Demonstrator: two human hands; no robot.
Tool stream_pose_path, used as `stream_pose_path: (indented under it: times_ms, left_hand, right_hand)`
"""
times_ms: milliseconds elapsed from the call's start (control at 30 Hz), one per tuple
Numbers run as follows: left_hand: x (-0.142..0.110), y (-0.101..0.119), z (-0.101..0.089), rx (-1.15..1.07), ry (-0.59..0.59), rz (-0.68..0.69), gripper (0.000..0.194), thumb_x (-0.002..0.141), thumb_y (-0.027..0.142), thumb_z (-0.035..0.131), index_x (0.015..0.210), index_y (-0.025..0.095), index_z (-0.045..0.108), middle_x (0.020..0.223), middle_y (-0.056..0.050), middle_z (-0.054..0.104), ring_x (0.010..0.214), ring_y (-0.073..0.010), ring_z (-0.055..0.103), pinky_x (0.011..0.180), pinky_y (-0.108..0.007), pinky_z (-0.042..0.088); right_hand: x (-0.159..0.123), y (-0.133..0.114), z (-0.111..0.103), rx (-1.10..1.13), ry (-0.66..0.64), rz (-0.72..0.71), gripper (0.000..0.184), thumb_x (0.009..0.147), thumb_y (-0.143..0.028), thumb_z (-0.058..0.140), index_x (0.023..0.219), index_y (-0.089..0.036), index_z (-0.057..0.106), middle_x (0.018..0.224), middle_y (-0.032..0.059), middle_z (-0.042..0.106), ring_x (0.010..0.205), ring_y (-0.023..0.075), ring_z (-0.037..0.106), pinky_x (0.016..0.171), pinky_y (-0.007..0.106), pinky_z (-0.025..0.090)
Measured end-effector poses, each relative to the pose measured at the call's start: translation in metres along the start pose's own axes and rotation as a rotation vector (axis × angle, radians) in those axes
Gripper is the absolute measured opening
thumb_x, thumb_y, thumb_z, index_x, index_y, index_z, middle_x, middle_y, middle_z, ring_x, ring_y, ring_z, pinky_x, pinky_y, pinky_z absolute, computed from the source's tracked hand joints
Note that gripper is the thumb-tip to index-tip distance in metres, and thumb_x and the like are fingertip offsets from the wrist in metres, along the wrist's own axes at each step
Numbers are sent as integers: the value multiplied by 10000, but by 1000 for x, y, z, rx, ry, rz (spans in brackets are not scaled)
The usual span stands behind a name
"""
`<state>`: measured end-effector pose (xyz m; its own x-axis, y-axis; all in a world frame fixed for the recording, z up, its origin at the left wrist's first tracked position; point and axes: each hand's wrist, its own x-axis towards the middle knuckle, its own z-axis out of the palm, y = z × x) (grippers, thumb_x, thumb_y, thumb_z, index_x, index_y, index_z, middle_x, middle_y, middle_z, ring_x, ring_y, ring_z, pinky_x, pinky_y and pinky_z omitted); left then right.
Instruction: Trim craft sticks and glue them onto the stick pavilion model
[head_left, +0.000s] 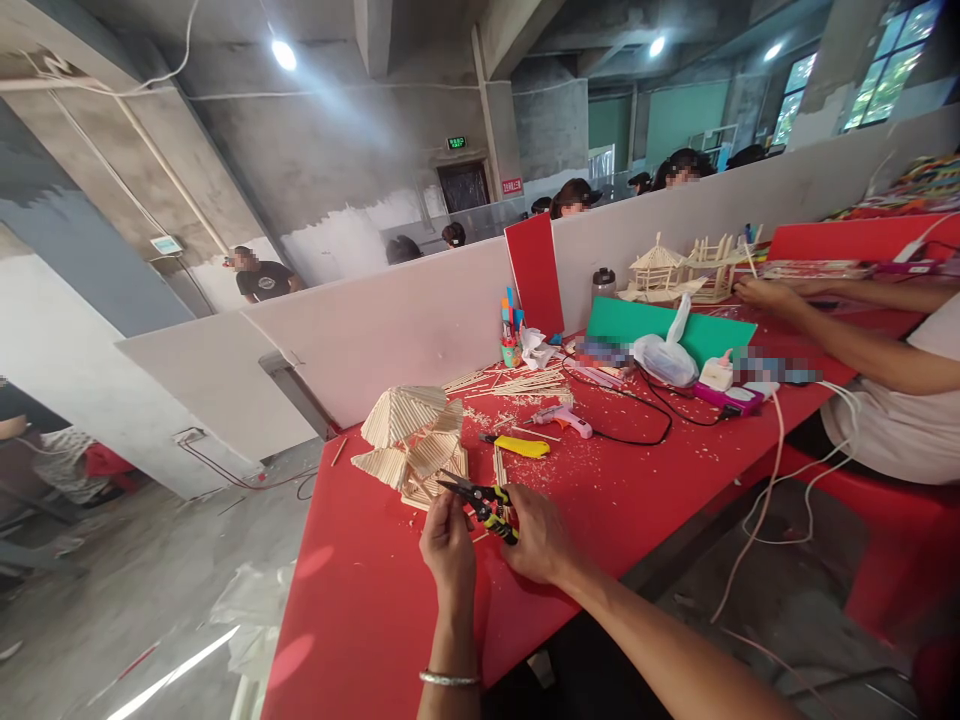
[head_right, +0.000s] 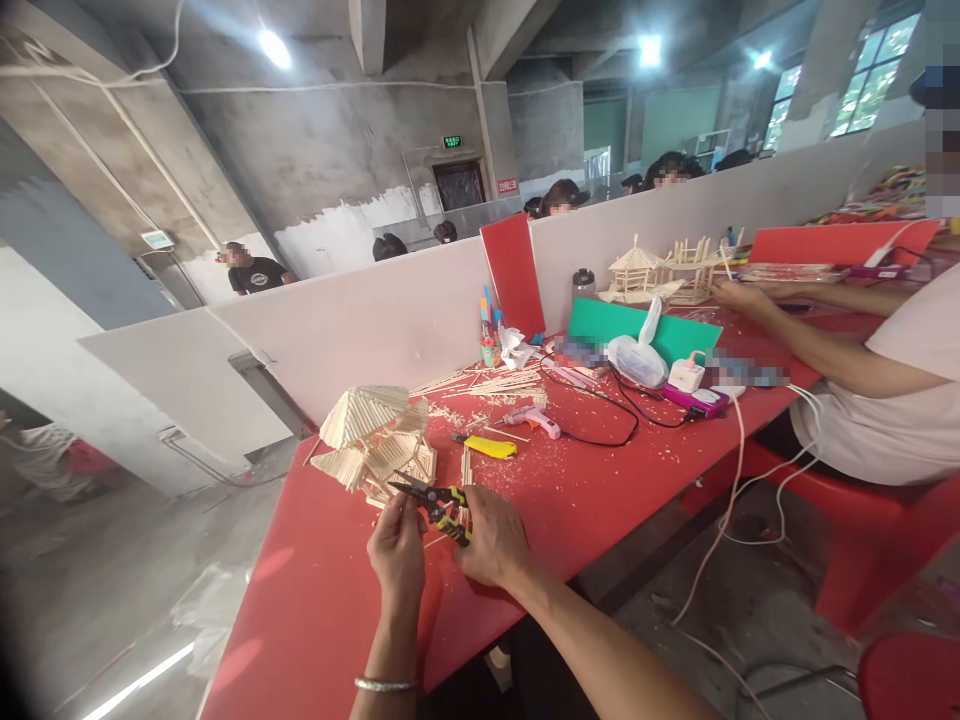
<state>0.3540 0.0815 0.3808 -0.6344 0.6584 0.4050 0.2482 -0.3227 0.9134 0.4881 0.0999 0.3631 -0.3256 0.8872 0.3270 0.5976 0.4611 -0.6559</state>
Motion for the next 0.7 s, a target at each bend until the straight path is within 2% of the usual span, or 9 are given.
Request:
stream_pose_path:
  times_ms: [100,233,333,433,533,700]
  left_hand:
    - [-1,-2,0,-12,2,-12,195,763,363,666,750,175,713,575,19,559,464,-104,470,461,-221,408]
    - [-1,-3,1,-30,-10,-3,213,762,373,674,810,172,724,632,4,601,474,-102,468,462,-223,408]
    - [-2,-2,1,-40,-10,4,220,758,385,685,814,176,722,647,0,606,489,-104,469,470,-223,412]
    - [-3,0,1,-52,-9,-24,215,751,395,703,744,180,698,582,21,547,495,-104,454,477,-219,407]
    - [-3,-1,0,-98,-4,-89,237,749,413,715,738,178,687,550,33,514,486,-99,437,472,-215,394]
    - [-2,-1,0,-148,16,-154,283,697,437,761,707,166,678,521,39,501,467,-92,417,449,-215,368]
  right_hand:
    - [-1,1,2,2,-1,-2,448,629,-184,633,1064,-213,531,1028,65,645,915,243,589,767,306,402]
    - [-3,2,4,-16,-19,44,357,658,-193,643,999,-213,539,841,24,647,744,205,592,641,272,335]
    - [-4,3,5,-20,-18,64,311,672,-182,630,966,-213,536,781,12,640,686,192,583,608,270,309]
    - [-4,4,5,-18,28,8,370,654,-151,615,1010,-212,533,897,42,657,799,220,598,671,286,367]
    - [-3,4,4,-29,81,-41,528,621,-138,619,1133,-203,510,1061,84,635,969,263,573,812,342,416]
    - [-3,3,4,-46,85,-54,574,634,-169,623,1193,-197,495,1119,103,609,1028,285,544,891,403,422]
